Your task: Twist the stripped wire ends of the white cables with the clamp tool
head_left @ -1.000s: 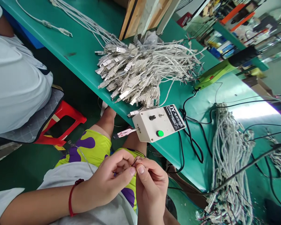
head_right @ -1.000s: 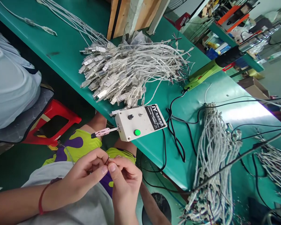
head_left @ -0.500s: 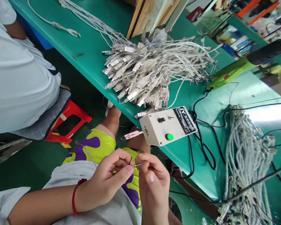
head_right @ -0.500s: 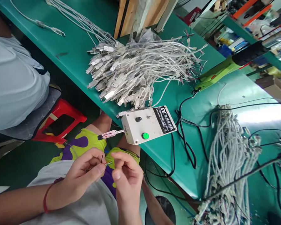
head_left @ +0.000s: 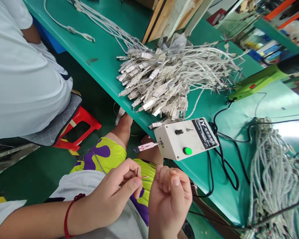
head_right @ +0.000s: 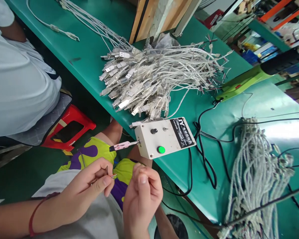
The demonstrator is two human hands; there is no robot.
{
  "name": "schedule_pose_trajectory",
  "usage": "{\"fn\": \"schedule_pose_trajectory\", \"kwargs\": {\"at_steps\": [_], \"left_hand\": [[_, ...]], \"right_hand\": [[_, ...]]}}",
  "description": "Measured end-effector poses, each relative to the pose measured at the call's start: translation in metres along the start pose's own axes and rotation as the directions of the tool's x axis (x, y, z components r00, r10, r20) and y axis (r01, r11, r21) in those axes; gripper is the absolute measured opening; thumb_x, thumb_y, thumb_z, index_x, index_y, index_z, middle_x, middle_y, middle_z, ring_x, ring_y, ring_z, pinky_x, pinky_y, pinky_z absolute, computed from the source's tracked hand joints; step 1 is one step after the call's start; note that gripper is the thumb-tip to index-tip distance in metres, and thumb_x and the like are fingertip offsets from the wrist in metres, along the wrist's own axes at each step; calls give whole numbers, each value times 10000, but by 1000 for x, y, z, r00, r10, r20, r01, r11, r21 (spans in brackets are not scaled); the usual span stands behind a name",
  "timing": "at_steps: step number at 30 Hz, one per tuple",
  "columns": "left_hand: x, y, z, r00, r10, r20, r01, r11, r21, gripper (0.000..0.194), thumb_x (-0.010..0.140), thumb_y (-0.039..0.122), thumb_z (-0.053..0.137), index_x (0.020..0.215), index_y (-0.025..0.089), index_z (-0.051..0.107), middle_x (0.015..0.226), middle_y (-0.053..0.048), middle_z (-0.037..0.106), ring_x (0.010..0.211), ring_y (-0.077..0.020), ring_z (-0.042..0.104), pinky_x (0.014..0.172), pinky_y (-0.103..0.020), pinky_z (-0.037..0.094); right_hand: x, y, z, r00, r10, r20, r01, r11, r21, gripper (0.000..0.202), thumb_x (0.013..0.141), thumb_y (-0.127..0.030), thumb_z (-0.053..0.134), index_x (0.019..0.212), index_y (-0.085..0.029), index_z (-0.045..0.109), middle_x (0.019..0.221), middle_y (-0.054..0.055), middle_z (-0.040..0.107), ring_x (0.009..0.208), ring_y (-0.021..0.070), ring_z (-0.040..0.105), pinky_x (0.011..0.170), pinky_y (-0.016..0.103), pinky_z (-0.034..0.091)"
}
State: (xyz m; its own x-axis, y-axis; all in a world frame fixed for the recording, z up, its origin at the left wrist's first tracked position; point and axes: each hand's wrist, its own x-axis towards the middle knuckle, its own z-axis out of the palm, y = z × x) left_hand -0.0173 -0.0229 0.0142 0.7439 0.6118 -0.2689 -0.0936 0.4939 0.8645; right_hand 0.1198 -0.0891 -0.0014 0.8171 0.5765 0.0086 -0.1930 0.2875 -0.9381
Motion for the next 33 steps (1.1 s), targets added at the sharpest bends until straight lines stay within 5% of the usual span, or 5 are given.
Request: {"fn": "schedule_pose_trajectory", "kwargs": {"at_steps": [8, 14, 22, 28, 33], "left_hand": [[-2, -9, -9, 997, 50, -64, -53, 997, -55, 368, 1119, 560, 669, 1035, 202, 642, 860, 6, 614, 782, -127, 568, 699, -229, 449], [-1, -14, -16, 994, 50, -100, -66, 985, -161, 359, 1113, 538, 693, 1003, 203, 626, 784, 25, 601, 747, -118, 577, 705, -217, 475], [4, -6, -14, 975, 78, -209, -105, 987, -120, 284, 1100, 478, 716, 1040, 206, 661, 832, 1, 678, 751, -127, 643, 696, -207, 522], [11, -10, -16, 905, 136, -403, -138, 990, 25, 136, 1006, 296, 769, 945, 198, 698, 783, 10, 643, 649, -108, 565, 597, -182, 475], [19, -7, -16, 871, 130, -475, -142, 990, 10, 164, 910, 269, 824, 869, 196, 683, 680, 30, 597, 563, -102, 529, 519, -173, 438]], "right_hand": [[-17, 15, 11, 923, 141, 358, -131, 990, -52, 84, 967, -302, 887, 1039, -339, 911, 684, -22, 698, 614, 140, 668, 607, 258, 566], [-10, 27, 10, 923, 187, 336, -160, 981, -106, 88, 992, -294, 860, 1032, -326, 931, 585, -29, 672, 460, 91, 503, 477, 226, 420], [-8, 33, 5, 919, 246, 308, -175, 955, -240, 222, 1030, -411, 806, 977, -223, 909, 519, -35, 618, 439, 111, 509, 519, 264, 455], [8, 22, 20, 959, 246, 140, -206, 946, -252, 561, 1061, -631, 673, 717, -199, 770, 555, 10, 584, 597, 170, 567, 568, 284, 428], [21, 20, 19, 926, 340, 165, -319, 937, -141, 501, 983, -639, 795, 725, -210, 762, 560, -18, 558, 535, 138, 460, 569, 289, 415]]}}
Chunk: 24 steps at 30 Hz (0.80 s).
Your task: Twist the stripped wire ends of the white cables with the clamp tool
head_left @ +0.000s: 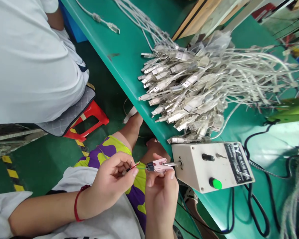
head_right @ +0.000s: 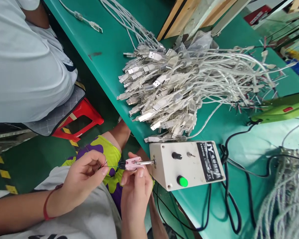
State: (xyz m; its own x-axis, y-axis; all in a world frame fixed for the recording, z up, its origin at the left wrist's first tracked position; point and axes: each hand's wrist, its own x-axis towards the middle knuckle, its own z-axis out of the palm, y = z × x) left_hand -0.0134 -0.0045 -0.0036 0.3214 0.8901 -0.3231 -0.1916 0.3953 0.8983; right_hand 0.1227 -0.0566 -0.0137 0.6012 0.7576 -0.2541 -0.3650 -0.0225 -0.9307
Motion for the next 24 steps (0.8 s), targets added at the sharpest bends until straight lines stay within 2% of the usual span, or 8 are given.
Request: {"fn": "schedule_pose_trajectory", "kwargs": {"at_steps": [3, 5, 7, 12, 18, 21, 24], "left_hand": [[2, 2, 2, 1000, -28, 12, 28, 999, -45, 175, 900, 267, 833, 862, 194, 678, 645, 42, 568, 532, -95, 511, 490, -166, 421], [3, 3, 3, 999, -49, 23, 51, 995, -83, 176, 909, 269, 829, 869, 194, 674, 641, 47, 560, 523, -91, 504, 482, -162, 418], [3, 2, 4, 997, -66, 36, 70, 991, -113, 181, 916, 268, 827, 875, 193, 668, 644, 48, 561, 522, -87, 495, 480, -158, 412], [5, -1, 6, 996, -69, 49, 74, 991, -108, 178, 923, 261, 823, 873, 181, 673, 665, 41, 568, 552, -79, 489, 511, -146, 416], [5, -1, 7, 996, -81, 49, 85, 993, -80, 182, 919, 272, 820, 871, 178, 672, 678, 33, 582, 570, -82, 492, 528, -150, 425], [6, 1, 8, 995, -82, 51, 86, 994, -74, 192, 912, 274, 826, 866, 183, 664, 674, 38, 576, 564, -80, 480, 523, -150, 417], [6, 2, 9, 995, -87, 47, 90, 993, -73, 217, 893, 280, 852, 857, 186, 660, 668, 41, 576, 560, -81, 474, 517, -155, 409]], "right_hand": [[2, 0, -3, 992, 128, 11, -128, 983, 131, 438, 921, -640, 868, 1073, -229, 852, 502, -64, 503, 526, 134, 426, 582, 269, 414], [2, 1, -3, 987, 159, 19, -160, 971, 180, 450, 932, -603, 872, 1199, -242, 847, 459, -85, 471, 490, 124, 391, 571, 260, 406], [2, 2, -3, 990, 141, 14, -141, 969, 201, 380, 952, -549, 872, 1191, -255, 854, 422, -95, 442, 463, 116, 371, 565, 253, 401], [2, 5, -5, 994, 112, -9, -108, 974, 199, 321, 953, -503, 884, 1170, -268, 857, 402, -93, 418, 507, 143, 472, 595, 260, 431], [2, 5, -6, 993, 114, 1, -112, 979, 170, 332, 967, -524, 854, 1178, -268, 851, 418, -111, 380, 476, 142, 417, 668, 323, 500], [2, 4, -7, 993, 117, 10, -117, 977, 181, 334, 969, -523, 851, 1187, -270, 857, 426, -110, 373, 477, 129, 366, 664, 310, 479], [1, 4, -10, 987, 155, 47, -161, 972, 172, 417, 959, -566, 846, 1239, -257, 845, 480, -102, 372, 497, 126, 323, 601, 289, 406]]}}
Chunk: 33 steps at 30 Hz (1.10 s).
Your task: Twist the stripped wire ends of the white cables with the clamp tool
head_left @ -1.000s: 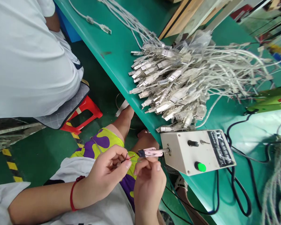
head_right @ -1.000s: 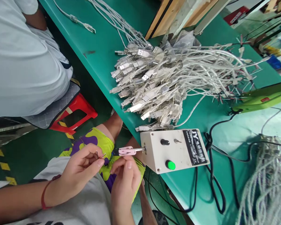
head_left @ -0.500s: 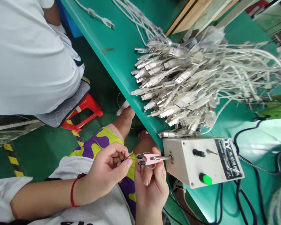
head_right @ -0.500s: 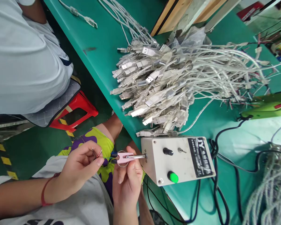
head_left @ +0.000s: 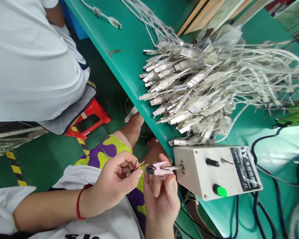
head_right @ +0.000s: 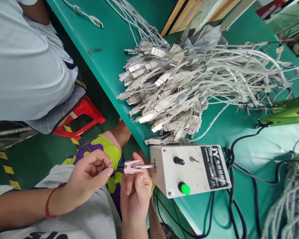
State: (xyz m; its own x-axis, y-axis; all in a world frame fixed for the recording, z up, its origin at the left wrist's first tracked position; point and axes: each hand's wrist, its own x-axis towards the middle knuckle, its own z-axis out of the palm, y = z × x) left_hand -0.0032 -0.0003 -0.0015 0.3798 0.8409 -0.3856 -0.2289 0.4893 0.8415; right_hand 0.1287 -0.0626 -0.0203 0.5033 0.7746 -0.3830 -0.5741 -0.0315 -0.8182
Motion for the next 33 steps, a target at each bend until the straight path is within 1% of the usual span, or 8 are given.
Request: {"fn": "schedule_pose_trajectory", "kwargs": {"at_steps": [3, 6, 12, 17, 21, 24, 30, 33], "left_hand": [[-1, -2, -1, 1000, -20, 12, 21, 999, -40, 247, 896, 312, 879, 860, 186, 671, 682, 31, 598, 566, -87, 489, 516, -165, 411], [-3, -9, -5, 999, -35, 26, 38, 991, -129, 286, 918, 370, 900, 878, 186, 685, 707, 30, 602, 552, -77, 450, 499, -173, 378], [-3, -21, -12, 994, -73, 76, 90, 963, -254, 310, 946, 387, 905, 925, 199, 659, 686, 65, 533, 530, -63, 383, 503, -181, 364], [-1, -15, -11, 996, -37, 81, 60, 948, -314, 381, 930, 460, 909, 917, 207, 624, 673, 64, 522, 523, -71, 402, 470, -168, 341], [-7, -13, -13, 1000, 11, 19, -5, 953, -302, 404, 923, 473, 916, 897, 206, 615, 746, 46, 564, 523, -58, 409, 462, -161, 335], [-14, -18, -18, 996, 65, 63, -47, 965, -259, 330, 974, 437, 875, 930, 207, 642, 730, 49, 552, 539, -68, 427, 487, -164, 373], [-24, -15, -20, 981, 69, 182, -44, 989, -139, 223, 1017, 365, 835, 965, 194, 700, 777, 29, 576, 630, -86, 491, 571, -167, 437], [-25, -9, -19, 975, 76, 207, -50, 991, -127, 174, 1010, 308, 830, 963, 195, 706, 737, 46, 545, 627, -82, 485, 573, -154, 426]], "right_hand": [[-3, 3, -8, 999, 42, 1, -42, 998, 38, 494, 930, -576, 845, 1323, -278, 814, 604, -69, 441, 561, 139, 359, 592, 285, 368], [-7, 8, -16, 997, 78, 8, -79, 995, 61, 451, 931, -528, 809, 1299, -269, 813, 701, -34, 494, 634, 160, 420, 666, 320, 425], [-18, 20, -18, 991, 114, 67, -116, 993, 34, 255, 996, -457, 740, 1169, -280, 797, 699, -38, 486, 644, 161, 374, 688, 314, 386], [-27, 27, -11, 991, 107, 79, -108, 994, 17, 256, 990, -476, 730, 1146, -279, 779, 678, -49, 478, 633, 166, 376, 678, 313, 392], [-35, 26, -6, 998, -1, 59, 5, 998, -68, 256, 986, -496, 762, 1073, -259, 807, 648, -53, 468, 638, 159, 399, 656, 293, 400], [-41, 21, 0, 996, -40, 80, 52, 988, -145, 259, 955, -496, 843, 1040, -251, 840, 643, -53, 489, 635, 142, 430, 613, 259, 397], [-40, 11, 14, 997, -8, 70, 17, 992, -124, 219, 872, -465, 954, 938, -271, 876, 684, -25, 644, 621, 106, 507, 636, 218, 486], [-38, 9, 17, 999, 4, 53, 0, 996, -84, 202, 862, -437, 968, 852, -262, 868, 689, -20, 682, 538, 61, 406, 578, 183, 441]]}}
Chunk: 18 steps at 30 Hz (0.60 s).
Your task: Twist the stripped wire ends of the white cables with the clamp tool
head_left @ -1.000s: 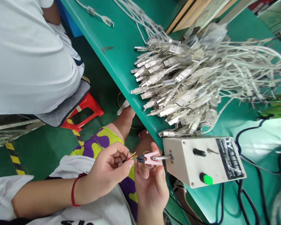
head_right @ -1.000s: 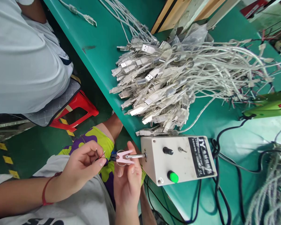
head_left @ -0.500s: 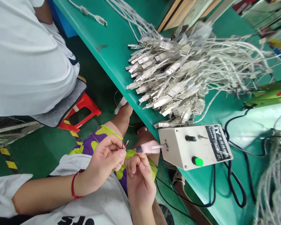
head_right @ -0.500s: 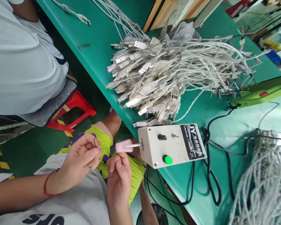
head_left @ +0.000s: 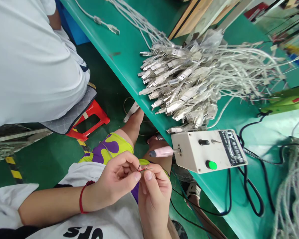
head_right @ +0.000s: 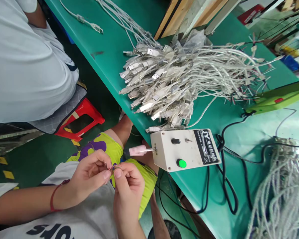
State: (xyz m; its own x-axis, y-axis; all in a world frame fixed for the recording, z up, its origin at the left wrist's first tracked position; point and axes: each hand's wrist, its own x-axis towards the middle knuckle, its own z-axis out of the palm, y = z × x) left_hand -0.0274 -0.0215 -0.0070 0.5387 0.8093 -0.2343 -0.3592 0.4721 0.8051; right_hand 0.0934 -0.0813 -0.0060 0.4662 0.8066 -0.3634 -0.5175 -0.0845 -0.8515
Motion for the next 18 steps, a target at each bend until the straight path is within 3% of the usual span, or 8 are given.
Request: {"fn": "schedule_pose_trajectory", "kwargs": {"at_steps": [3, 11, 18], "left_hand": [[1, 1, 1, 1000, 7, 16, -7, 1000, -1, 122, 1004, 253, 809, 974, 200, 703, 745, 46, 559, 634, -79, 494, 579, -141, 424], [2, -4, 0, 998, -7, 67, 6, 1000, 4, 64, 1010, 178, 752, 989, 209, 700, 787, 34, 609, 656, -78, 521, 596, -125, 432], [6, -4, 3, 994, 59, 96, -61, 998, 18, 86, 973, 138, 758, 970, 206, 704, 829, 17, 647, 675, -83, 556, 631, -137, 480]], "right_hand": [[1, -2, 2, 1000, -6, 19, 5, 999, 35, 185, 868, -428, 963, 855, -267, 873, 649, -34, 658, 505, 45, 313, 547, 168, 410], [2, -3, 2, 999, -38, -10, 39, 999, 32, 198, 845, -445, 980, 849, -271, 885, 663, -21, 683, 501, 43, 346, 513, 158, 386], [5, -1, 1, 991, 133, -34, -130, 989, 76, 278, 791, -475, 1012, 789, -244, 858, 672, -11, 668, 591, 93, 536, 601, 204, 493]]}}
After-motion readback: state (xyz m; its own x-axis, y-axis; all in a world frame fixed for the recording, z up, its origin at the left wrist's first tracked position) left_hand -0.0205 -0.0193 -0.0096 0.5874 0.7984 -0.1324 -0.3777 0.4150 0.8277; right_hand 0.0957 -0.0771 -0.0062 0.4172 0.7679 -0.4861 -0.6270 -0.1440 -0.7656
